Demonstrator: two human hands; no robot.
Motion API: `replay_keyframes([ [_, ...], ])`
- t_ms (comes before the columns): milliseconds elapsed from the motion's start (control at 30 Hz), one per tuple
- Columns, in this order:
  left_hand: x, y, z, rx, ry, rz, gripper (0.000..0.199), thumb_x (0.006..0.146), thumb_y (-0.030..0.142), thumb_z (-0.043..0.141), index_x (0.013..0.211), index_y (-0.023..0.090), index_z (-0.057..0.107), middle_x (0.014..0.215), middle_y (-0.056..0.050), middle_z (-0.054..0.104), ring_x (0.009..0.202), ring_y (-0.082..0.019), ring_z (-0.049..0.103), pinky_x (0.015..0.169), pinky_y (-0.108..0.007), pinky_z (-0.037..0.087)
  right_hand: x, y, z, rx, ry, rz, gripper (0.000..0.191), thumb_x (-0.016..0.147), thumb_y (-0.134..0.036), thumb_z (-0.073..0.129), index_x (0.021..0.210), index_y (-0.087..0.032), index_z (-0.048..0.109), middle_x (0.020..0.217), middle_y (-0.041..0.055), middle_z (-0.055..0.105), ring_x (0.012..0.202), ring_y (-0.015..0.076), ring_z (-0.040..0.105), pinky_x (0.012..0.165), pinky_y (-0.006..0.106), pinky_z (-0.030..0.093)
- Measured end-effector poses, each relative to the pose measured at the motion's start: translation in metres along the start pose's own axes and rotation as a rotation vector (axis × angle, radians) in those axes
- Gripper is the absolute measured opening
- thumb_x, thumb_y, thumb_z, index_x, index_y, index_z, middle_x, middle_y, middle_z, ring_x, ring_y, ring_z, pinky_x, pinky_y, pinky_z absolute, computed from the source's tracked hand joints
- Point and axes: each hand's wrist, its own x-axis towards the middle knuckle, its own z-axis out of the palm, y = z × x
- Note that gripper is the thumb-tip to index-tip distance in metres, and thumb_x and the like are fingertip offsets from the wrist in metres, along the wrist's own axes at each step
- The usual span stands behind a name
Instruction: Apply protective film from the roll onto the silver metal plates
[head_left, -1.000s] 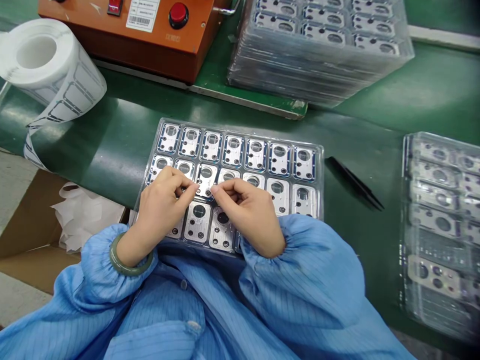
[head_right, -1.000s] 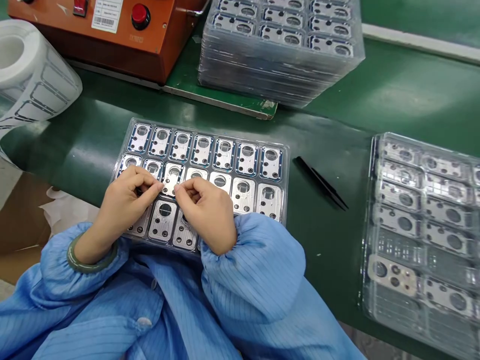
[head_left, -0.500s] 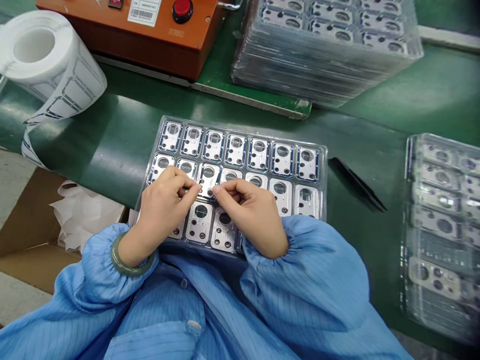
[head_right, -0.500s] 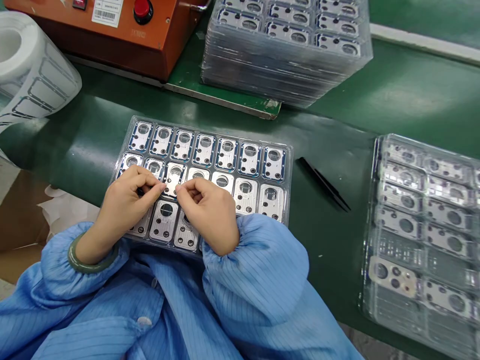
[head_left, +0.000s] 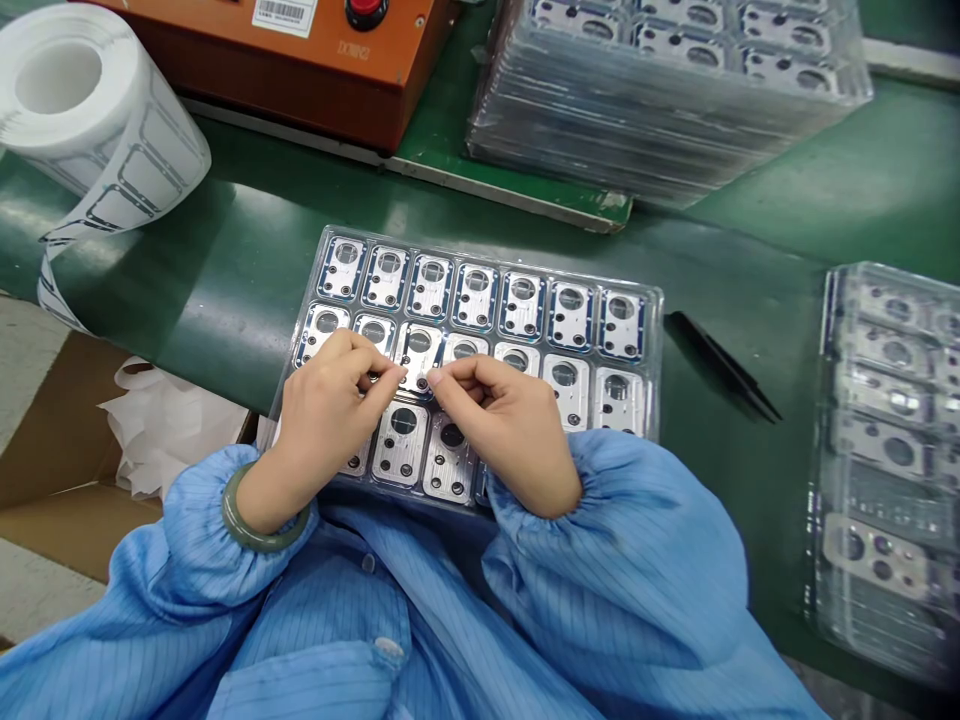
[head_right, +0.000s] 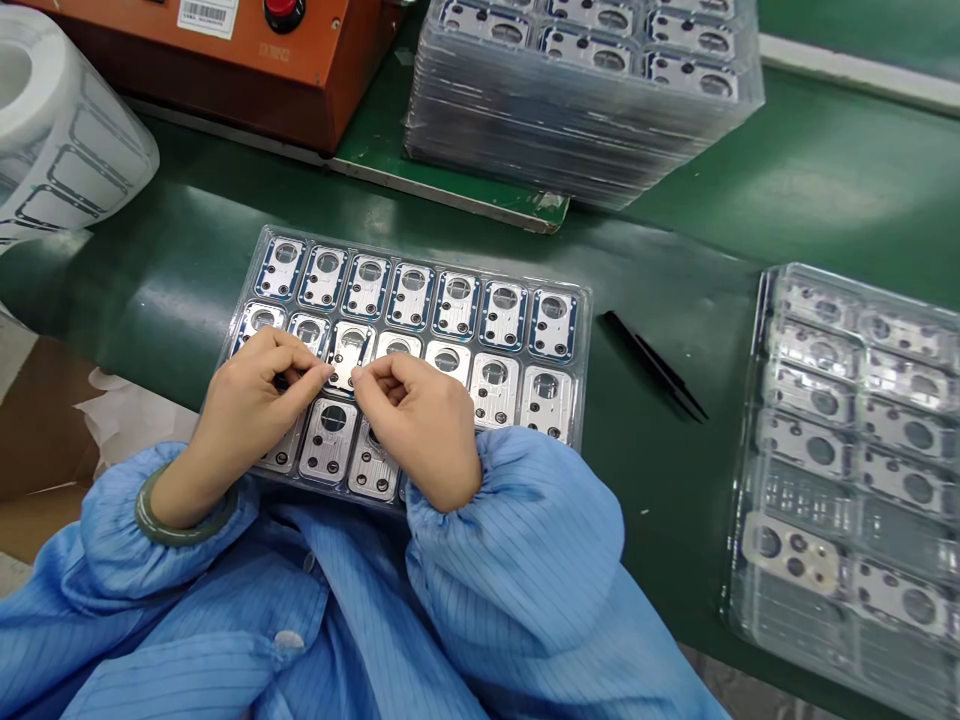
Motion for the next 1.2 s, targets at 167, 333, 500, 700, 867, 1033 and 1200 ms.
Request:
replay_keyframes([
  [167, -0.0001, 0.0006, 0.0003, 0.013, 0.006, 0.002, 0.013, 0.084, 0.025, 0.06, 0.076, 0.018, 0.065, 0.085, -0.001, 0.062, 0.069, -0.011, 0.056, 0.067, -0.026, 0.044, 0.0, 0.0004, 0.0008, -0.015, -0.004, 0.005, 0.02, 0.081, -0.034, 0.06, 0.071, -0.017, 0.067, 0.062, 0.0004, 0.063, 0.057, 0.0124, 0.056, 0.054, 0.025, 0.043],
  [333, -0.0003, -0.0005, 0.001, 0.02, 0.011, 0.012, 0.012, 0.084, 0.025, 0.06, 0.076, 0.018, 0.066, 0.086, -0.001, 0.062, 0.068, -0.011, 0.056, 0.067, -0.026, 0.044, -0.0003, 0.0, 0.0014, -0.022, -0.003, 0.008, 0.02, 0.081, -0.033, 0.059, 0.072, -0.017, 0.067, 0.063, 0.0009, 0.064, 0.057, 0.0124, 0.057, 0.055, 0.025, 0.043],
  [500, -0.0006, -0.0014, 0.0012, 0.021, 0.018, 0.028, 0.01, 0.083, 0.025, 0.062, 0.078, 0.018, 0.066, 0.086, -0.001, 0.062, 0.07, -0.011, 0.057, 0.067, -0.026, 0.043, -0.0006, 0.0003, 0.001, -0.026, -0.004, 0.004, 0.02, 0.082, -0.034, 0.06, 0.072, -0.018, 0.068, 0.063, 0.0004, 0.064, 0.058, 0.0131, 0.057, 0.055, 0.026, 0.043],
  [700, -0.0012, -0.0023, 0.0014, 0.027, 0.02, 0.054, 0.008, 0.083, 0.024, 0.062, 0.077, 0.019, 0.065, 0.087, 0.001, 0.062, 0.067, -0.01, 0.056, 0.063, -0.025, 0.042, 0.0, 0.0018, 0.0015, -0.045, 0.009, -0.018, 0.019, 0.081, -0.032, 0.061, 0.072, -0.018, 0.069, 0.063, 0.0004, 0.065, 0.058, 0.0133, 0.058, 0.057, 0.026, 0.043],
  [867, -0.0014, -0.0034, 0.0017, 0.036, 0.026, 0.078, 0.007, 0.083, 0.022, 0.062, 0.078, 0.018, 0.064, 0.087, 0.001, 0.061, 0.064, -0.008, 0.055, 0.062, -0.024, 0.042, 0.0003, 0.0025, 0.0025, -0.073, 0.015, -0.036, 0.018, 0.081, -0.031, 0.061, 0.072, -0.018, 0.07, 0.063, 0.0, 0.065, 0.058, 0.0134, 0.057, 0.057, 0.026, 0.043],
  [1033, -0.0017, -0.004, 0.0022, 0.044, 0.028, 0.091, 0.007, 0.083, 0.022, 0.061, 0.078, 0.018, 0.065, 0.087, 0.0, 0.061, 0.065, -0.008, 0.055, 0.06, -0.023, 0.041, 0.0002, 0.0026, 0.0026, -0.096, 0.021, -0.042, 0.018, 0.081, -0.031, 0.061, 0.071, -0.018, 0.069, 0.063, 0.0, 0.065, 0.058, 0.0135, 0.057, 0.056, 0.026, 0.042],
  [1200, -0.002, -0.0044, 0.0023, 0.062, 0.02, 0.089, 0.008, 0.084, 0.024, 0.06, 0.08, 0.018, 0.064, 0.088, 0.0, 0.061, 0.065, -0.008, 0.055, 0.06, -0.023, 0.041, -0.0001, 0.0029, 0.0025, -0.118, 0.012, -0.041, 0.018, 0.082, -0.03, 0.06, 0.071, -0.018, 0.069, 0.06, -0.0006, 0.063, 0.056, 0.0133, 0.056, 0.055, 0.026, 0.041],
])
